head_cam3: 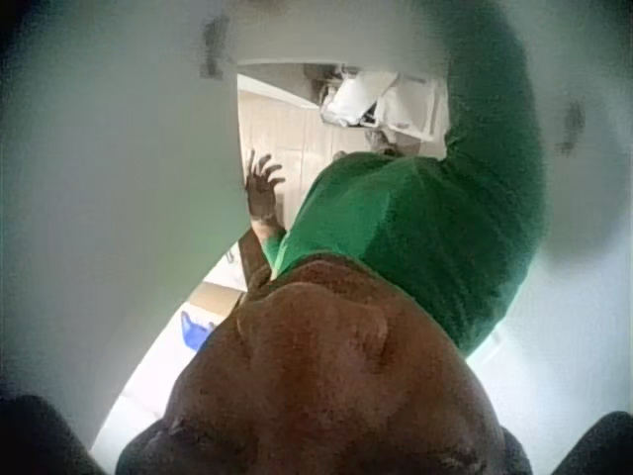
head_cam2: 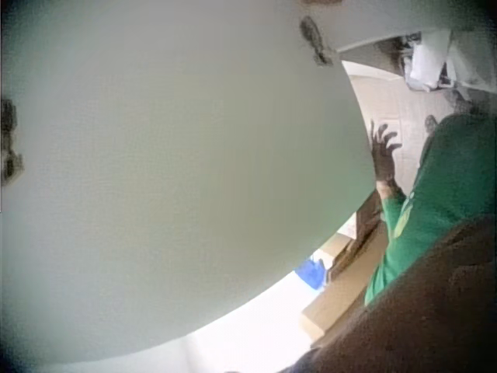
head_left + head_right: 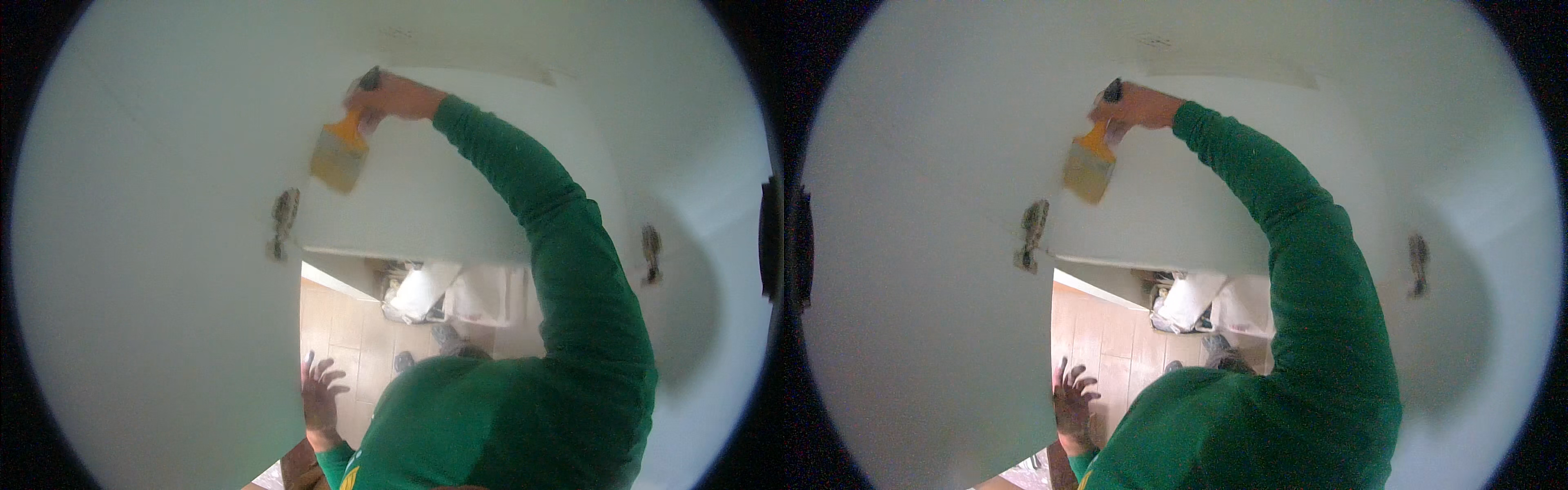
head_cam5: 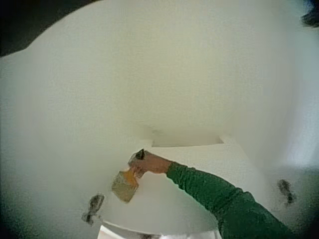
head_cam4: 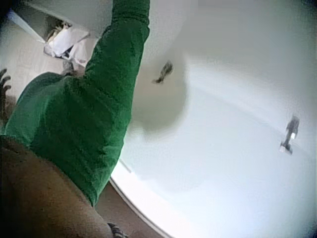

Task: The person removes newspaper from a cabinet door, then uses a utility knife to scrape and clean the door surface. They retrieve a hinge and install it onto the cabinet door, adjusting its position and securing it in place.

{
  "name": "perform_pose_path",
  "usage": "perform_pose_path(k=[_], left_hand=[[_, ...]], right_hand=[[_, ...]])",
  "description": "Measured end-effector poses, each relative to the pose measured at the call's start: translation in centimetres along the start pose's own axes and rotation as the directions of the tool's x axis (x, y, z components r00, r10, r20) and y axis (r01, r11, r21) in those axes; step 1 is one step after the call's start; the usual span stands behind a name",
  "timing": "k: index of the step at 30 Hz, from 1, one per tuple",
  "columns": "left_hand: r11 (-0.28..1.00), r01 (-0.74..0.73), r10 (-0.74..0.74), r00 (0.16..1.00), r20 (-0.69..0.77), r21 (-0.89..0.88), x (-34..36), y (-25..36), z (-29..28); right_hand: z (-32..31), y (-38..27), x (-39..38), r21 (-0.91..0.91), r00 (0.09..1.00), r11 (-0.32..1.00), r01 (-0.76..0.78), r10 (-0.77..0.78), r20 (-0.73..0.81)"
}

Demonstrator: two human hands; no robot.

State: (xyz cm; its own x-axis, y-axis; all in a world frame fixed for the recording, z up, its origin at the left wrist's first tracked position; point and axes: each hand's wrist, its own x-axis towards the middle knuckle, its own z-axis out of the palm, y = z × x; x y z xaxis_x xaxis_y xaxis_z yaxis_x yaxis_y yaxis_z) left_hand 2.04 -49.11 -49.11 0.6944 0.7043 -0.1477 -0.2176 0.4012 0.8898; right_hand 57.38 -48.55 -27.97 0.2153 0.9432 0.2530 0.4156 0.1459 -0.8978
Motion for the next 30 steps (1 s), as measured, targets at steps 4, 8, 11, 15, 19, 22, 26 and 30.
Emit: perform_pose_path(k=[4,8,11,15,19,22,26,30], left_hand=[[0.983,0.061,-0.020,0.972,-0.234,0.172,-0.4,0.8,6.7],[0.945,-0.029,0.115,0.962,-0.247,0.326,1.6,0.5,12.9],[0.772,-0.189,0.371,0.909,-0.188,0.607,4.4,1.4,16.5],[0.308,-0.613,0.660,0.689,0.301,0.728,14.3,4.8,22.9],[0.081,-0.667,0.639,0.605,0.475,0.740,21.5,5.3,25.8],[0.068,-0.601,0.550,0.688,0.473,0.796,23.9,4.0,28.3],[-0.025,-0.546,0.524,0.706,0.476,0.837,23.5,3.6,29.8],[-0.042,-0.519,0.507,0.725,0.466,0.854,24.6,4.0,27.1]], right_hand=[[-13.8,8.7,8.7,-0.552,0.952,0.826,0.112,-0.249,-0.180],[-21.0,8.7,14.3,-0.678,0.850,0.683,-0.271,-0.161,-0.502],[-15.7,7.7,15.0,-0.359,0.937,0.928,-0.100,-0.034,-0.349],[-24.1,19.5,14.8,-0.576,0.866,0.810,-0.112,-0.204,-0.456],[-30.8,15.0,4.0,-0.547,0.878,0.803,-0.235,-0.066,-0.474],[-35.3,8.6,-2.6,-0.748,0.798,0.336,-0.573,0.020,-0.602],[-29.1,5.0,-2.8,-0.819,0.888,0.443,-0.364,-0.100,-0.449],[-19.0,9.8,3.1,-0.939,0.978,0.307,-0.154,-0.086,-0.189]])
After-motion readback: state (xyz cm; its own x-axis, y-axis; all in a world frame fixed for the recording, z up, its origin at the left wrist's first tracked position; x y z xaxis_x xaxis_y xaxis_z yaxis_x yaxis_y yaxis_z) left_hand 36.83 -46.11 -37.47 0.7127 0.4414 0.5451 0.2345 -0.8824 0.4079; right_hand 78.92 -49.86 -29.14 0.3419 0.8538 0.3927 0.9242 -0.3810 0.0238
